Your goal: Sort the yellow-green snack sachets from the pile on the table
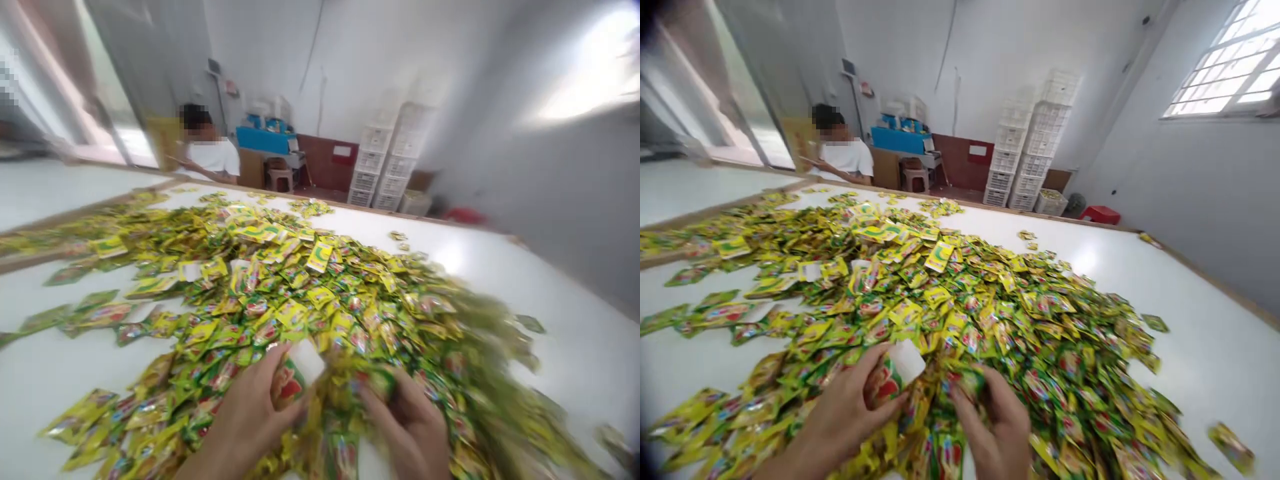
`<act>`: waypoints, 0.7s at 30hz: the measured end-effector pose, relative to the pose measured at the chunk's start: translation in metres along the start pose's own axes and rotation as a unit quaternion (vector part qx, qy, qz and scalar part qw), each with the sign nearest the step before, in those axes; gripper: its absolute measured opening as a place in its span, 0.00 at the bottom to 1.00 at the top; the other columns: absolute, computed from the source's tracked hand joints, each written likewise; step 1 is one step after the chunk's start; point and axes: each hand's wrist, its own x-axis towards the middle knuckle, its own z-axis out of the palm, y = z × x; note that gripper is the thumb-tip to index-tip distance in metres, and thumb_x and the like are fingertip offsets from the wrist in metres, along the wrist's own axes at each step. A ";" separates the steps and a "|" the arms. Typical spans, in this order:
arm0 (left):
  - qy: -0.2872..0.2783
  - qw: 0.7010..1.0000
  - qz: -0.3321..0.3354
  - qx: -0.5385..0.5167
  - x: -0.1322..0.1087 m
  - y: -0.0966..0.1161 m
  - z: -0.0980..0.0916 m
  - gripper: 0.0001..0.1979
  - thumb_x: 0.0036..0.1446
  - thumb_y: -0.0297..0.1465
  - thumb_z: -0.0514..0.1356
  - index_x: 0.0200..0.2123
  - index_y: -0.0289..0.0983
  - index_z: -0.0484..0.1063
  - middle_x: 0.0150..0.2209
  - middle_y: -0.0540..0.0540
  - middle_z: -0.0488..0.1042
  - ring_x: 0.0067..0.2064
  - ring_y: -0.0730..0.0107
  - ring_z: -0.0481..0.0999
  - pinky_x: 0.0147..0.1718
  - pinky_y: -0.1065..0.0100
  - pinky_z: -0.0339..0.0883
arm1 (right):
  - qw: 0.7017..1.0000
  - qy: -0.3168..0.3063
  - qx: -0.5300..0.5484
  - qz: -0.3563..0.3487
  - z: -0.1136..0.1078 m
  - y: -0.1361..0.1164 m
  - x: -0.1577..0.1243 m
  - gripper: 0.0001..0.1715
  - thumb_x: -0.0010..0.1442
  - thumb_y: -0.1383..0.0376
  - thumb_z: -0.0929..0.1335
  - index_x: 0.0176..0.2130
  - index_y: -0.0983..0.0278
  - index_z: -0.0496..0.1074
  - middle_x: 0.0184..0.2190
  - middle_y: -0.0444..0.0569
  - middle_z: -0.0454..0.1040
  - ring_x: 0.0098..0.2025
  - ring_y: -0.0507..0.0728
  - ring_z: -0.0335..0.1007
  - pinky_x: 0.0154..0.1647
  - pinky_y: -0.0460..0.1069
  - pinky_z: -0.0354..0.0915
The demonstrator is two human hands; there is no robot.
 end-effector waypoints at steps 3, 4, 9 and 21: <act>-0.015 0.999 -0.009 -0.044 -0.038 0.017 0.046 0.31 0.46 0.43 0.67 0.54 0.55 0.63 0.45 0.48 0.77 0.44 0.49 0.77 0.41 0.56 0.70 | 0.995 -0.007 0.028 -0.095 0.018 -0.004 0.014 0.10 0.60 0.59 0.69 0.38 0.62 0.75 0.33 0.50 0.75 0.35 0.58 0.69 0.37 0.49 0.66; -0.004 0.999 -0.013 -0.051 -0.045 0.018 0.058 0.31 0.46 0.42 0.66 0.54 0.55 0.62 0.48 0.47 0.76 0.46 0.48 0.76 0.43 0.55 0.70 | 0.994 -0.013 0.000 -0.109 0.021 -0.002 0.014 0.07 0.60 0.61 0.69 0.36 0.62 0.75 0.32 0.49 0.74 0.34 0.57 0.68 0.36 0.49 0.65; -0.004 0.997 0.021 -0.071 -0.065 0.019 0.107 0.28 0.46 0.33 0.65 0.52 0.54 0.64 0.51 0.44 0.75 0.53 0.44 0.73 0.51 0.49 0.66 | 0.975 -0.136 -0.126 -0.125 0.002 0.012 0.001 0.07 0.55 0.72 0.68 0.30 0.62 0.74 0.30 0.45 0.73 0.35 0.55 0.66 0.36 0.46 0.59; -0.167 0.849 -0.105 -0.489 -0.106 0.040 0.139 0.18 0.50 0.40 0.67 0.43 0.40 0.73 0.43 0.45 0.79 0.48 0.52 0.75 0.47 0.59 0.69 | 0.986 -0.125 -0.070 -0.089 -0.023 0.061 -0.025 0.11 0.49 0.76 0.76 0.29 0.60 0.77 0.29 0.41 0.72 0.36 0.53 0.69 0.37 0.45 0.59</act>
